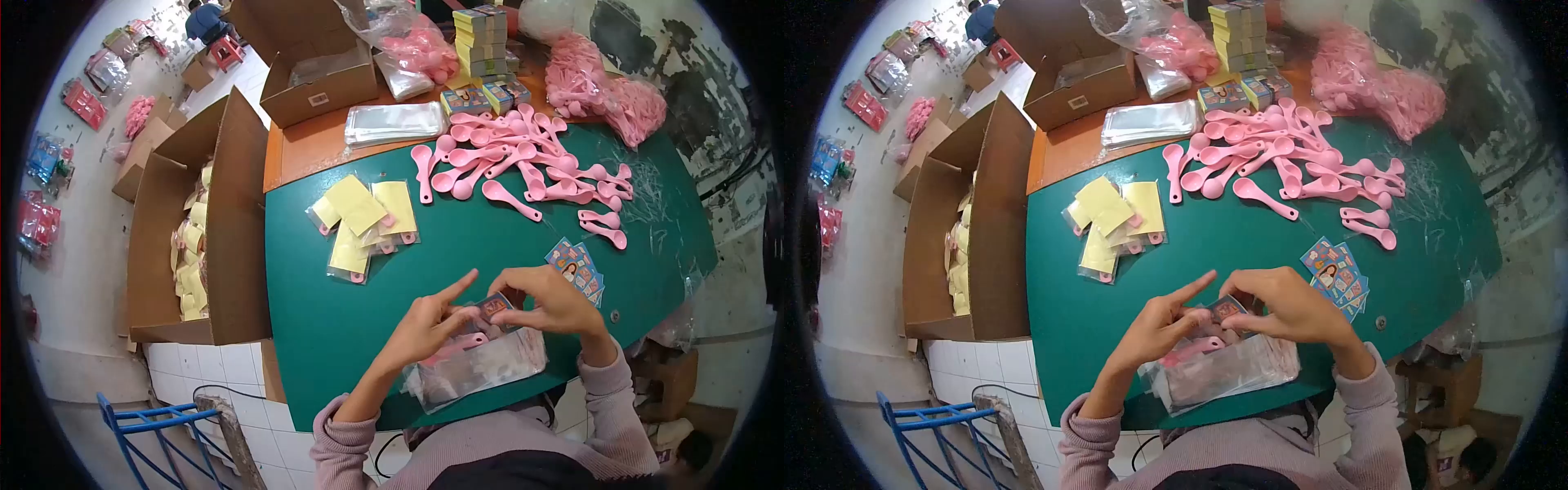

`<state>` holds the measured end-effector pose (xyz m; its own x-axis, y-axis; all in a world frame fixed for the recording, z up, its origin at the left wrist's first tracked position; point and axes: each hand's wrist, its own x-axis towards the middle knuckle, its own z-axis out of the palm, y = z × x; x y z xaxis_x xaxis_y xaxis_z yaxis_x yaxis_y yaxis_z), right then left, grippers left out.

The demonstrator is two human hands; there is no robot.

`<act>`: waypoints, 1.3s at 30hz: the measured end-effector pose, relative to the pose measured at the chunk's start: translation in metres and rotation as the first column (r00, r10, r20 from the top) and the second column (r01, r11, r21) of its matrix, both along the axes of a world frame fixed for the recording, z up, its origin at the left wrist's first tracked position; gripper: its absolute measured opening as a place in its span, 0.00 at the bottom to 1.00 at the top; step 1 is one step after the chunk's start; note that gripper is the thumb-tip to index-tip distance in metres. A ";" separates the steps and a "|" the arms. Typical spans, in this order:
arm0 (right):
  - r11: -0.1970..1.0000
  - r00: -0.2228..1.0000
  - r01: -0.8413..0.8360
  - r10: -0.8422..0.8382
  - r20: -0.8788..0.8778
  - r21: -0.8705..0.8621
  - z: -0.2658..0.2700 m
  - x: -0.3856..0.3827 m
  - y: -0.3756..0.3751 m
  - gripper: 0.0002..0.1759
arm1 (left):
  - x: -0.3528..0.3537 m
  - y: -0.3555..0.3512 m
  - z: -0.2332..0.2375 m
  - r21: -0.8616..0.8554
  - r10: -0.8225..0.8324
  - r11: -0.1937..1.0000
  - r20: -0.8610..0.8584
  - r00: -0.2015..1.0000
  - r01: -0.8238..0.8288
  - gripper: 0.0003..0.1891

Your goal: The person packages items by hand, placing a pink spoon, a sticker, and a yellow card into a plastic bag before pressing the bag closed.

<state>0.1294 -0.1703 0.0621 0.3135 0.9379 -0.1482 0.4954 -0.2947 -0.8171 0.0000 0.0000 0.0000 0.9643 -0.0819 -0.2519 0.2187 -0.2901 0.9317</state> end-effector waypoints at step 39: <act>0.953 0.723 0.298 -0.182 -0.667 0.063 -0.038 0.005 0.021 0.15 | -0.020 0.035 -0.016 -0.529 0.435 0.746 -0.072 0.898 -0.404 0.10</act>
